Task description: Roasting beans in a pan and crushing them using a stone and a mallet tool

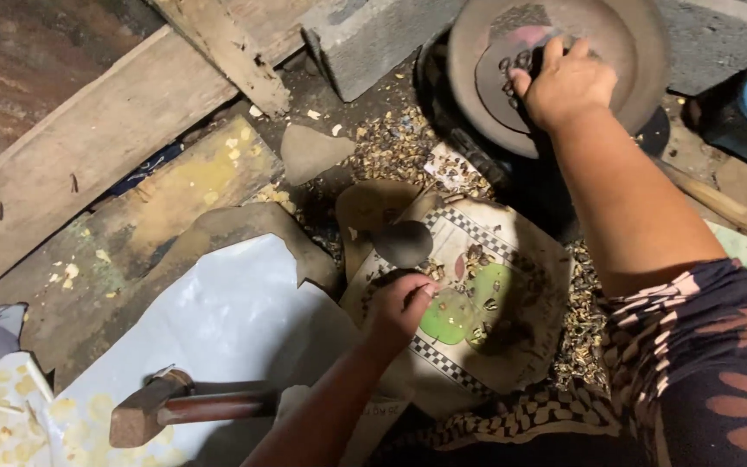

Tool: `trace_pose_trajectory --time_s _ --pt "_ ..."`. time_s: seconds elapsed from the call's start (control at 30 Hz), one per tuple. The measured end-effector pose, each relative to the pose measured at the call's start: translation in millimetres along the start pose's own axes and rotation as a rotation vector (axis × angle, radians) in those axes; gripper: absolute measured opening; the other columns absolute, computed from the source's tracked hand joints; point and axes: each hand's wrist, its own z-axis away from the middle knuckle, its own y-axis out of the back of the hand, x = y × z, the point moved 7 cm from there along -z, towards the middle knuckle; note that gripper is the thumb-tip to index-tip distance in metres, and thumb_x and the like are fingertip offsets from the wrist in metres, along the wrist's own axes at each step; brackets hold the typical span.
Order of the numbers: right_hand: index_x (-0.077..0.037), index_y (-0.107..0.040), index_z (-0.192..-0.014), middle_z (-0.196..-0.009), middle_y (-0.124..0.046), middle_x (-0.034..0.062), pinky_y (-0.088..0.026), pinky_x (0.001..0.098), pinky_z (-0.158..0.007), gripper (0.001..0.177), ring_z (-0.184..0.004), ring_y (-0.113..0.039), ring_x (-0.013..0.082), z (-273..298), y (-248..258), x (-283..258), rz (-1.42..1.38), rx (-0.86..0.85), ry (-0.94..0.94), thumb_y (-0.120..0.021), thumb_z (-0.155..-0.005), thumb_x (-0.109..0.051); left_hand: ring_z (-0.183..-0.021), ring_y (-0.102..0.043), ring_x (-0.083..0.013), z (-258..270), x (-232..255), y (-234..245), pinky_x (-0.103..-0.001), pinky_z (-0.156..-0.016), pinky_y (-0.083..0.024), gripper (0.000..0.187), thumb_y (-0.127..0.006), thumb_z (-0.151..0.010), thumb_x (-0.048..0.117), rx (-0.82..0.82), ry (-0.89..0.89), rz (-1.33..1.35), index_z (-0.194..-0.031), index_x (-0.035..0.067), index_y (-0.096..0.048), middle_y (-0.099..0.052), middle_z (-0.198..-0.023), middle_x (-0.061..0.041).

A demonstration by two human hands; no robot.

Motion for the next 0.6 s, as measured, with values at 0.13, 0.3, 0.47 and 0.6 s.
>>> trace_pose_trajectory --time_s 0.13,0.3,0.47,0.6 --pt "-0.003 -0.048 -0.139 -0.133 -0.053 0.0318 -0.053 0.0614 -0.074 0.048 -0.098 -0.068 0.0526 -14.6 -19.0 -6.1 -0.105 0.018 0.195 -0.039 -0.111 -0.04 -0.087 -0.073 -0.0126 -2.3 17.9 2.7 -0.027 -0.082 -0.054 0.026 -0.056 -0.096 0.026 -0.068 -0.012 0.155 -0.106 0.013 -0.077 -0.078 -0.092 -0.001" --pt "-0.014 -0.079 -0.112 -0.092 -0.073 0.0268 -0.056 0.0555 -0.073 0.021 -0.081 -0.071 0.0503 -54.0 -58.5 40.4 -0.437 0.125 0.165 -0.076 -0.096 -0.028 -0.065 -0.058 -0.0101 -11.1 33.9 4.5 -0.026 -0.065 -0.047 0.024 -0.057 -0.098 0.023 -0.056 0.024 0.295 -0.108 0.012 -0.077 -0.072 -0.078 -0.002" --pt "-0.027 -0.074 -0.097 -0.078 -0.064 -0.0011 -0.042 0.0306 -0.058 0.021 -0.065 -0.056 0.0133 4.2 -11.1 52.5 -0.819 -0.013 0.197 -0.066 -0.103 -0.009 -0.13 -0.062 -0.0381 0.1 135.2 1.9 -0.043 -0.113 -0.051 0.075 -0.04 -0.096 0.048 -0.279 0.196 0.657 -0.146 -0.007 -0.043 -0.058 -0.142 -0.03" --pt "-0.011 -0.078 -0.098 -0.086 -0.073 0.0206 -0.053 0.0489 -0.089 0.015 -0.09 -0.07 0.042 170.6 58.7 -12.4 -0.872 0.017 0.579 -0.069 -0.091 -0.001 -0.153 -0.025 -0.0455 -12.0 87.1 -42.8 -0.057 -0.126 -0.018 0.07 -0.024 -0.112 0.044 -0.339 0.304 1.17 -0.163 -0.003 -0.014 -0.024 -0.164 -0.034"
